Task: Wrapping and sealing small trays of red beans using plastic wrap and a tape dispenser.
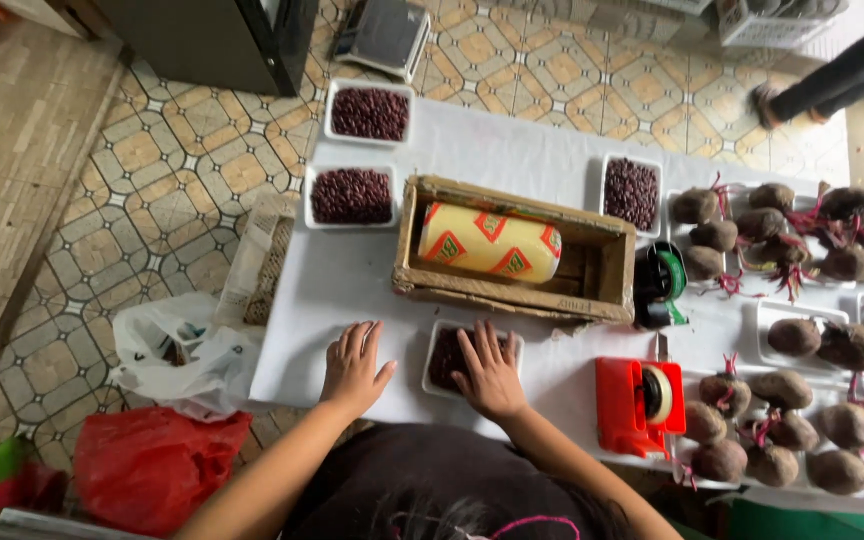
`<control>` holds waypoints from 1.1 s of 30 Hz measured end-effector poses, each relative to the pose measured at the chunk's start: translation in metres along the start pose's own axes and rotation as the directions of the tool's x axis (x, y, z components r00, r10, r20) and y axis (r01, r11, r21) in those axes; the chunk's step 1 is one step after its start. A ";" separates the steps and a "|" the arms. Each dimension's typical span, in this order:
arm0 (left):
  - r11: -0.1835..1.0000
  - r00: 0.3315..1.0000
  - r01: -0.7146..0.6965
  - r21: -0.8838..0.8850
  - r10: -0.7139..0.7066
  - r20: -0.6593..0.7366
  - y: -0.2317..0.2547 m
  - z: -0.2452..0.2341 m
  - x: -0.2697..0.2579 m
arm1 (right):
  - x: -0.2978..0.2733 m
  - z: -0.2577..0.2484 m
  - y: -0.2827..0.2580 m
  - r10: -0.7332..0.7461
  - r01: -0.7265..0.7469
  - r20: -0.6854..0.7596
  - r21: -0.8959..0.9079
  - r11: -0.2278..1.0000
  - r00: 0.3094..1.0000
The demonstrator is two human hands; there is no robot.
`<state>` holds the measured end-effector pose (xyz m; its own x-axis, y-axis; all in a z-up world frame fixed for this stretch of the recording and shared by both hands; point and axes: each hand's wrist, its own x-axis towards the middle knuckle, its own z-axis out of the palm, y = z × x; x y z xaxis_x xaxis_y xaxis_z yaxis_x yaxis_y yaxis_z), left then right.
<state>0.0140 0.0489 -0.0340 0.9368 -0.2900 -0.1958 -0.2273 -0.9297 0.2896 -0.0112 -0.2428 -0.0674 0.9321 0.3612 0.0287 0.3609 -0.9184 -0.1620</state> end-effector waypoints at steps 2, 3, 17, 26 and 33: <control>0.992 0.997 0.064 -0.111 -0.068 -0.036 -0.015 -0.003 0.029 | -0.013 -0.017 -0.002 0.012 -0.007 -0.099 0.055 0.998 0.995; 0.967 0.989 0.122 -0.225 -0.136 -0.049 -0.023 -0.007 0.047 | -0.017 -0.026 -0.001 0.032 -0.011 -0.183 0.119 0.993 0.983; -0.074 0.523 0.444 -0.893 -0.788 0.325 -0.069 -0.111 0.197 | -0.187 -0.065 0.015 0.894 -0.648 -0.031 0.677 0.348 0.448; -0.020 0.506 0.546 -0.837 -0.789 0.349 -0.083 -0.116 0.168 | -0.246 -0.027 0.015 0.945 -0.734 -0.035 0.621 0.276 0.325; 0.130 0.549 0.601 -0.789 -0.784 0.289 -0.111 -0.069 0.083 | -0.189 -0.053 0.020 0.888 -0.707 -0.011 0.601 0.373 0.459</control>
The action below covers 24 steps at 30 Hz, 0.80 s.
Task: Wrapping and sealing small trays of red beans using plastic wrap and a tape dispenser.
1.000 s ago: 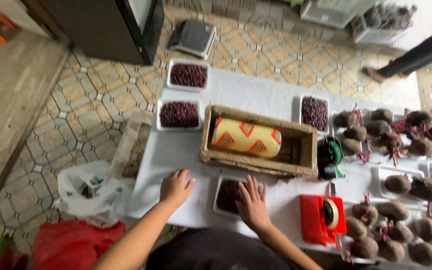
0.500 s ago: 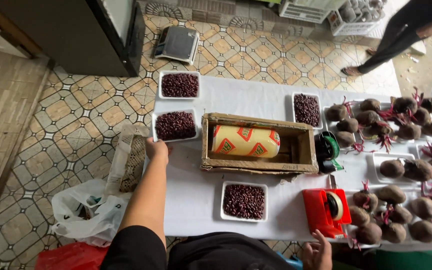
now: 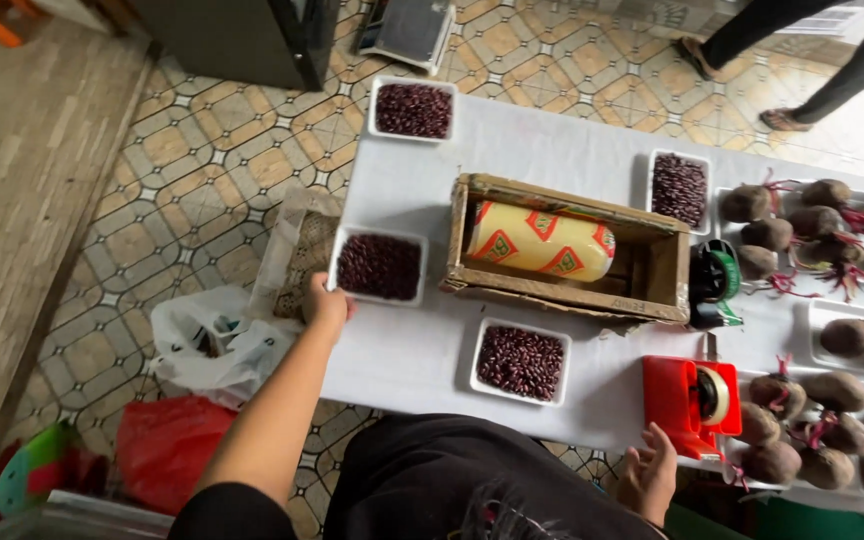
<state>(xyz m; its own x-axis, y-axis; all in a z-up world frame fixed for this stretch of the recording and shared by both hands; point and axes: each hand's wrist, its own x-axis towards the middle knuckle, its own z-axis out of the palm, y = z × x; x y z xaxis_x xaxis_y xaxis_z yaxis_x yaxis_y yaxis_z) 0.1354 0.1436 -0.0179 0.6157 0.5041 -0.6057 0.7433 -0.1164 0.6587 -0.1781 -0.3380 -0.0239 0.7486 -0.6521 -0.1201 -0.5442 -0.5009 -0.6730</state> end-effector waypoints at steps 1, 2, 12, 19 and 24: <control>1.000 1.000 0.010 -0.004 -0.010 -0.012 -0.004 -0.011 -0.013 | 0.004 0.000 -0.021 -0.006 0.006 0.014 -0.003 1.000 1.000; 0.999 0.997 0.050 0.017 -0.050 0.050 -0.009 -0.021 -0.027 | 0.009 0.000 -0.042 0.004 -0.004 0.051 -0.002 1.000 0.999; 0.983 0.980 0.126 0.132 -0.144 0.139 -0.054 -0.054 -0.108 | 0.026 0.016 -0.074 -0.128 0.130 0.189 -0.001 0.991 0.974; 0.823 0.937 -0.290 0.488 0.347 -0.027 -0.035 -0.043 -0.086 | 0.020 0.005 -0.061 -0.112 0.113 0.181 0.004 0.994 0.977; 0.491 0.879 -0.454 0.743 0.384 0.283 0.026 0.003 -0.070 | 0.013 -0.009 -0.035 0.013 -0.014 0.066 0.003 1.000 0.998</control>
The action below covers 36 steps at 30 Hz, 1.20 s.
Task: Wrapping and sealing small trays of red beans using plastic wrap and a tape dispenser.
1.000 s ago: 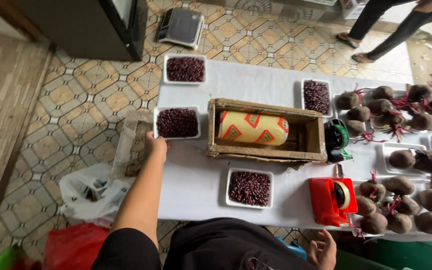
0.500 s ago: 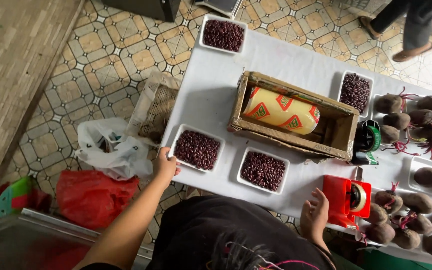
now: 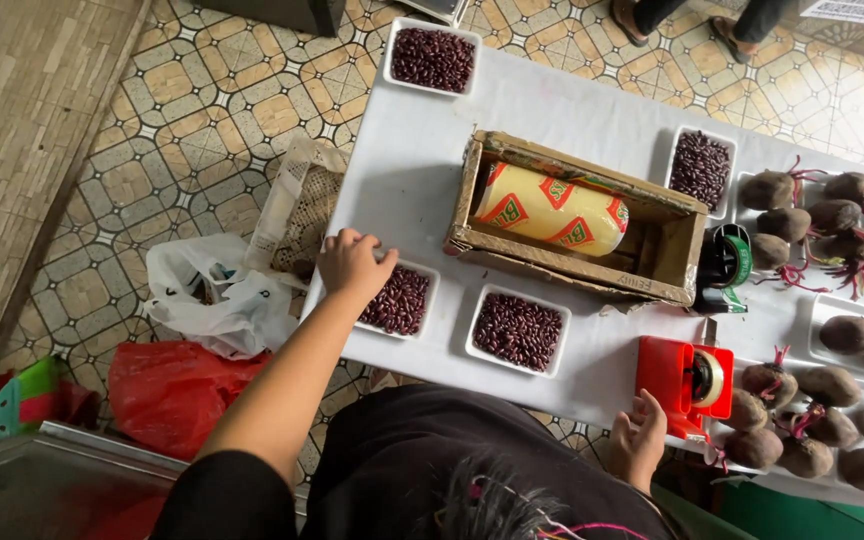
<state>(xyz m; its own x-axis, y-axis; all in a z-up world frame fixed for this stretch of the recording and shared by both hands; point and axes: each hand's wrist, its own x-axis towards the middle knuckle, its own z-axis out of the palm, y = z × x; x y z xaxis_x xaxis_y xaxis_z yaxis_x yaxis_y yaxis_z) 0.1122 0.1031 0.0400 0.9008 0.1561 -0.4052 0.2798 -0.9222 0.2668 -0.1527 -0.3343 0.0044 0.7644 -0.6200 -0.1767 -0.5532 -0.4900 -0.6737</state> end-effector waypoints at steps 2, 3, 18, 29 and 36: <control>0.998 0.998 0.015 0.054 -0.018 0.057 0.015 0.000 0.009 | -0.008 -0.008 -0.004 0.033 -0.033 -0.023 0.006 0.999 0.999; 0.993 0.993 0.034 0.109 -0.047 0.111 0.022 0.000 0.014 | -0.012 -0.011 -0.005 0.064 -0.063 -0.039 0.013 0.998 0.997; 0.763 0.989 -0.007 -0.646 0.101 0.109 0.030 -0.018 0.035 | -0.031 0.004 0.008 0.050 -0.049 -0.011 0.041 0.998 0.999; 0.341 0.955 0.273 -0.900 -0.210 0.210 -0.105 -0.165 -0.079 | 0.003 0.045 -0.028 0.145 -0.187 0.211 0.195 0.963 0.967; 0.789 0.697 0.555 -0.262 -0.614 -0.370 -0.358 -0.013 -0.129 | 0.039 0.086 -0.071 0.348 -0.384 0.356 0.033 0.923 0.867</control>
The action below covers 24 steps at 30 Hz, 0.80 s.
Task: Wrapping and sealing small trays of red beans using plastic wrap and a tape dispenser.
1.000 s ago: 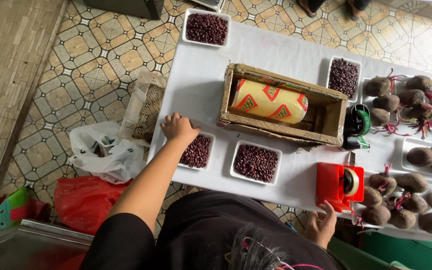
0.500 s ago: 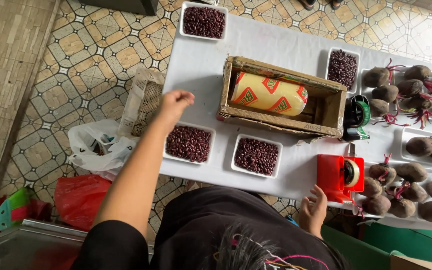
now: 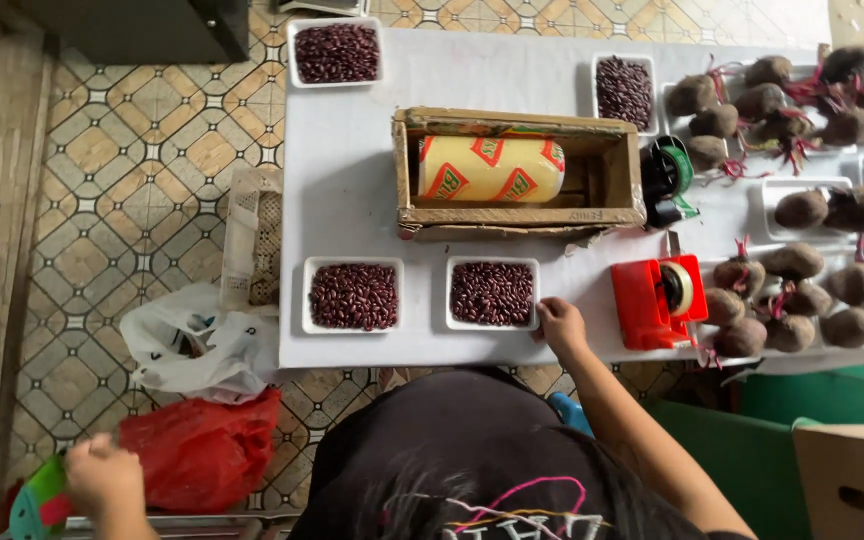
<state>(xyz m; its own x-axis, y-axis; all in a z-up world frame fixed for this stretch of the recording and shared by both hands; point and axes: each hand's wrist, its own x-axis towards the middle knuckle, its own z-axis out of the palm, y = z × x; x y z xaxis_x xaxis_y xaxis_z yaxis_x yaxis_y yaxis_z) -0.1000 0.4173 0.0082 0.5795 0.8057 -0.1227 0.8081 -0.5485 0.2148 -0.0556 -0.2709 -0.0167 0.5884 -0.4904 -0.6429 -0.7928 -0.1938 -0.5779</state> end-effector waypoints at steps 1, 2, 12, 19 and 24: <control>1.000 1.000 -0.013 0.001 0.013 0.000 0.004 -0.001 -0.012 | 0.003 0.003 0.000 0.005 -0.005 -0.006 0.010 1.000 1.000; 0.966 0.997 0.073 -0.248 -0.070 0.022 0.008 -0.001 -0.024 | 0.005 0.006 0.001 0.024 -0.023 -0.028 0.024 0.999 0.999; 0.499 0.434 0.705 -0.504 0.259 0.863 0.188 0.051 -0.184 | -0.006 -0.022 -0.004 0.134 -0.120 -0.143 0.104 0.987 0.981; 0.602 0.232 0.733 -0.316 0.216 0.949 0.219 0.168 -0.174 | 0.042 -0.050 0.051 -0.071 0.047 -0.261 -0.100 0.994 0.963; 0.519 0.318 0.776 -0.357 0.166 0.933 0.221 0.187 -0.170 | -0.001 -0.074 0.008 -0.325 0.261 -0.326 -0.226 0.939 0.888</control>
<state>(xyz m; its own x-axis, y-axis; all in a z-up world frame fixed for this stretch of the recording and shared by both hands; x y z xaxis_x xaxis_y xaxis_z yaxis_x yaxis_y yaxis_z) 0.0001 0.1176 -0.1049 0.4175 -0.0433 -0.9077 0.8317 0.4206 0.3625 -0.0745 -0.3351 0.0168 0.7286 -0.6491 -0.2189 -0.6263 -0.5018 -0.5966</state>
